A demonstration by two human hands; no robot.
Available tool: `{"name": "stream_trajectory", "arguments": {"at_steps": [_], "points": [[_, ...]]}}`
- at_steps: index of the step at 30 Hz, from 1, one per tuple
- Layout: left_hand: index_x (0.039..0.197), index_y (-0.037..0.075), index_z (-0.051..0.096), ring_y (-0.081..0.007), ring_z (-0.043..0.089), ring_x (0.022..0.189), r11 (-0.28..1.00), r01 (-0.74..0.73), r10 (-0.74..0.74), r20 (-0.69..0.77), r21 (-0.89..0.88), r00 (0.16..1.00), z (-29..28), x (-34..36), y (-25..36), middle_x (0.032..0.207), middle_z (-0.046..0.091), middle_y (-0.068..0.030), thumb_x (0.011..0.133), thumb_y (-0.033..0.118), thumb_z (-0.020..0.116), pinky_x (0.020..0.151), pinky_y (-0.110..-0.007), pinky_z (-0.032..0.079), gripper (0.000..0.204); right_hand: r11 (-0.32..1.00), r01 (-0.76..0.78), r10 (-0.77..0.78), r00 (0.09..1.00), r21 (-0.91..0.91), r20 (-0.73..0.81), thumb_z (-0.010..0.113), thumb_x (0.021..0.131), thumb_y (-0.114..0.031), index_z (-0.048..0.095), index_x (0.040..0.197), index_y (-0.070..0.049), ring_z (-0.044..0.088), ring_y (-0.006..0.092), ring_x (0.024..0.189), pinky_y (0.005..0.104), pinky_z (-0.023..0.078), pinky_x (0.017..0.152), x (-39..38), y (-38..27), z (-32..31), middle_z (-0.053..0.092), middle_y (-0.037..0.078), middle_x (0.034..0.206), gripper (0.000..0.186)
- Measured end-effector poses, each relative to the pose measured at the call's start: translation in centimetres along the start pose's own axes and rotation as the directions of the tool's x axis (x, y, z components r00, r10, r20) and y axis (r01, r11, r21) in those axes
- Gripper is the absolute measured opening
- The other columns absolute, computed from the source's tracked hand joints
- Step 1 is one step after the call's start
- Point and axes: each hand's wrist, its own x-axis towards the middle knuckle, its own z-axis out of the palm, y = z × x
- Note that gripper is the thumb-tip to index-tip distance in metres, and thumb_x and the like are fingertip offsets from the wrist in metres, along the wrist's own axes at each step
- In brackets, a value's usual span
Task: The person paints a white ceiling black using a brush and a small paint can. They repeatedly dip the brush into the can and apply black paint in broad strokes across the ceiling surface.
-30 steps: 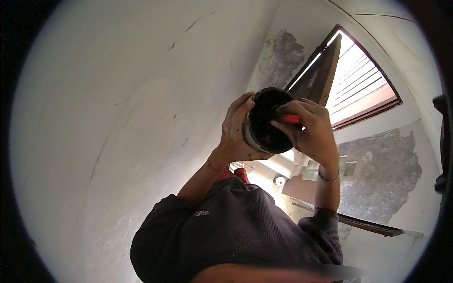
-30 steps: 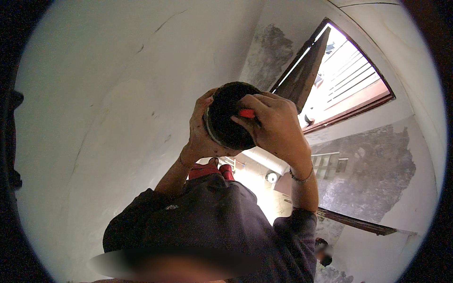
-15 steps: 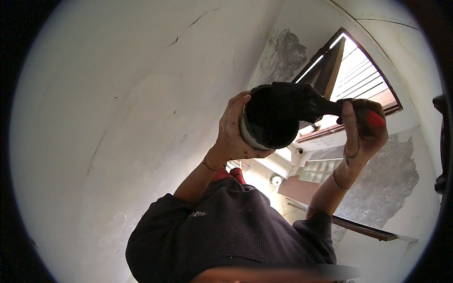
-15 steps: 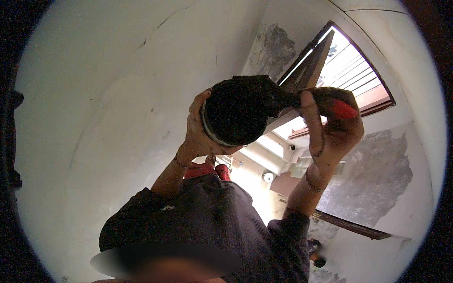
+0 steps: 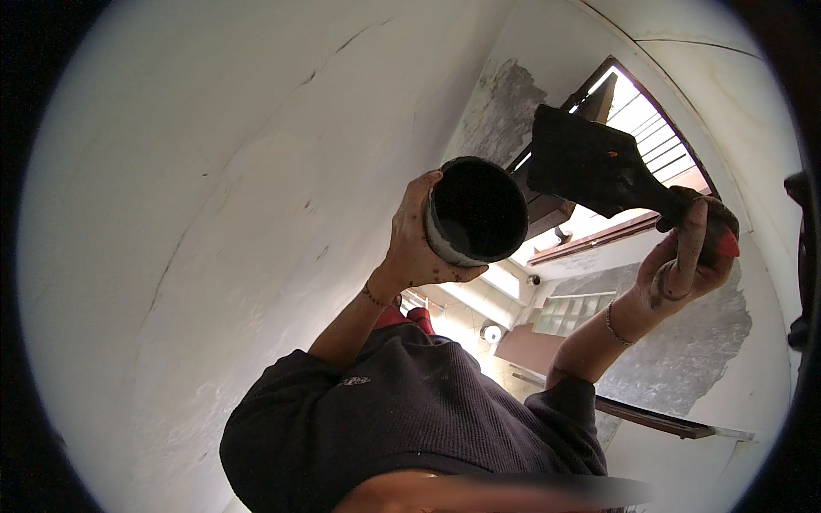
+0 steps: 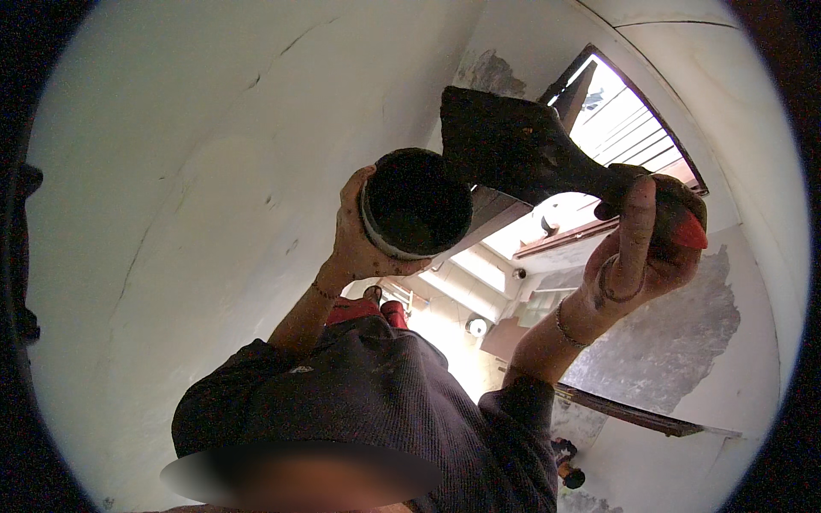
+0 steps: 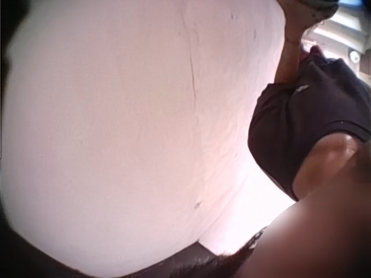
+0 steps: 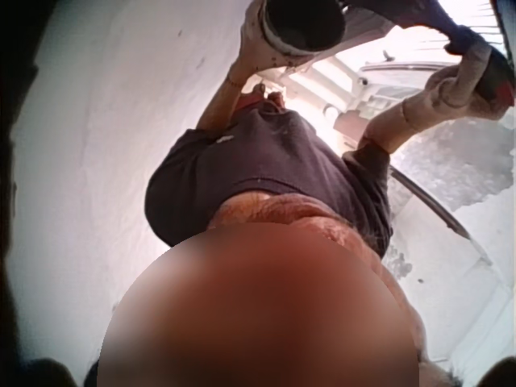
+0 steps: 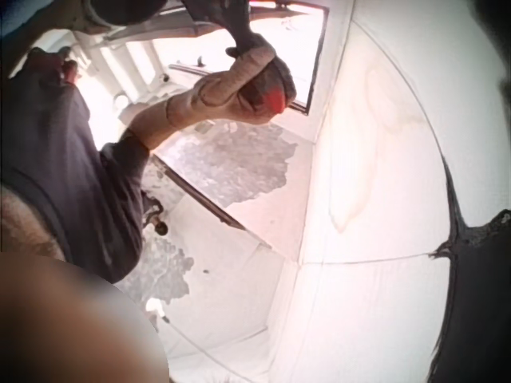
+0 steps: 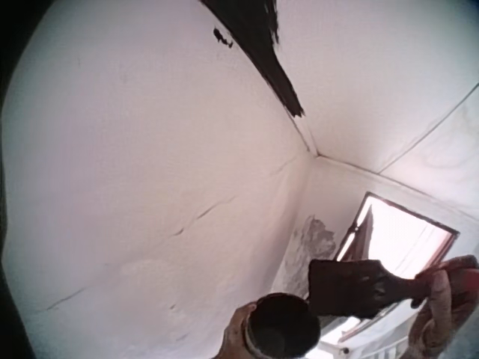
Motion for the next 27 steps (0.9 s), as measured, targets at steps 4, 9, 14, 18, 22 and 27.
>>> {"name": "stream_trajectory", "arguments": {"at_steps": [4, 9, 14, 18, 22, 27], "points": [[0.150, 0.003, 0.027, -0.0439, 0.054, 0.126, 0.999, -0.007, 0.006, 0.019, 0.049, 1.000, 0.2, -0.4, -0.3, 0.140, 0.047, -0.0249, 0.048, 0.046, 0.100, 0.103, -0.052, 0.049, 0.132, 0.925, 0.207, -0.240, 0.969, -0.319, -0.066, 0.083, 0.083, -0.005, 0.067, 0.105, 0.006, 0.071, 0.0162, 0.082, 0.0247, 0.059, 0.069, 0.5, 1.2, -1.1, 0.071, 0.013, 0.099, 0.029], [0.151, 0.005, 0.027, -0.0447, 0.053, 0.127, 0.999, -0.037, 0.037, 0.001, -0.003, 0.999, 0.4, -0.1, -0.6, 0.141, 0.047, -0.0254, 0.049, 0.045, 0.100, 0.104, -0.053, 0.048, 0.132, 0.933, 0.150, -0.178, 0.982, -0.326, -0.057, 0.083, 0.085, -0.010, 0.068, 0.101, 0.006, 0.070, 0.0147, 0.083, 0.0223, 0.056, 0.061, 0.4, 1.6, -1.7, 0.070, 0.012, 0.100, 0.027], [0.151, 0.005, 0.027, -0.0446, 0.053, 0.127, 0.999, -0.026, 0.026, 0.008, 0.030, 1.000, 0.1, 0.0, 0.2, 0.140, 0.047, -0.0251, 0.049, 0.045, 0.100, 0.104, -0.053, 0.048, 0.131, 0.993, 0.001, -0.012, 0.996, -0.122, -0.087, 0.082, 0.085, -0.009, 0.068, 0.100, 0.005, 0.070, 0.0145, 0.079, 0.0231, 0.056, 0.061, 0.4, 0.8, -0.9, 0.071, 0.011, 0.094, 0.024], [0.150, 0.004, 0.029, -0.0438, 0.054, 0.126, 1.000, 0.024, -0.024, 0.023, -0.004, 0.999, -0.1, 0.3, 0.5, 0.140, 0.048, -0.0245, 0.049, 0.044, 0.100, 0.103, -0.052, 0.049, 0.130, 0.995, -0.096, 0.092, 0.970, -0.007, -0.223, 0.081, 0.086, -0.008, 0.068, 0.100, 0.004, 0.070, 0.0134, 0.077, 0.0228, 0.056, 0.065, -0.2, 1.6, -0.4, 0.071, 0.009, 0.089, 0.023], [0.154, 0.011, 0.022, -0.0391, 0.052, 0.133, 0.998, 0.051, -0.050, 0.038, -0.027, 0.998, 0.0, -0.2, 0.4, 0.147, 0.047, -0.0228, 0.045, 0.046, 0.102, 0.113, -0.051, 0.041, 0.139, 0.940, -0.312, 0.333, 0.926, 0.137, -0.177, 0.077, 0.090, -0.015, 0.068, 0.101, 0.003, 0.065, 0.0146, 0.077, 0.0241, 0.051, 0.066, -2.0, 3.2, -1.2, 0.069, 0.009, 0.094, 0.024], [0.153, 0.011, 0.022, -0.0386, 0.053, 0.133, 0.999, 0.053, -0.053, 0.026, 0.009, 0.998, -0.4, -0.2, -0.2, 0.144, 0.050, -0.0228, 0.045, 0.044, 0.103, 0.113, -0.051, 0.042, 0.139, 0.611, -0.447, 0.709, 0.676, 0.654, -0.201, 0.060, 0.101, -0.012, 0.064, 0.121, 0.005, 0.069, 0.0181, 0.089, 0.0241, 0.059, 0.080, -4.5, 5.2, -0.6, 0.068, 0.017, 0.112, 0.027]]}}
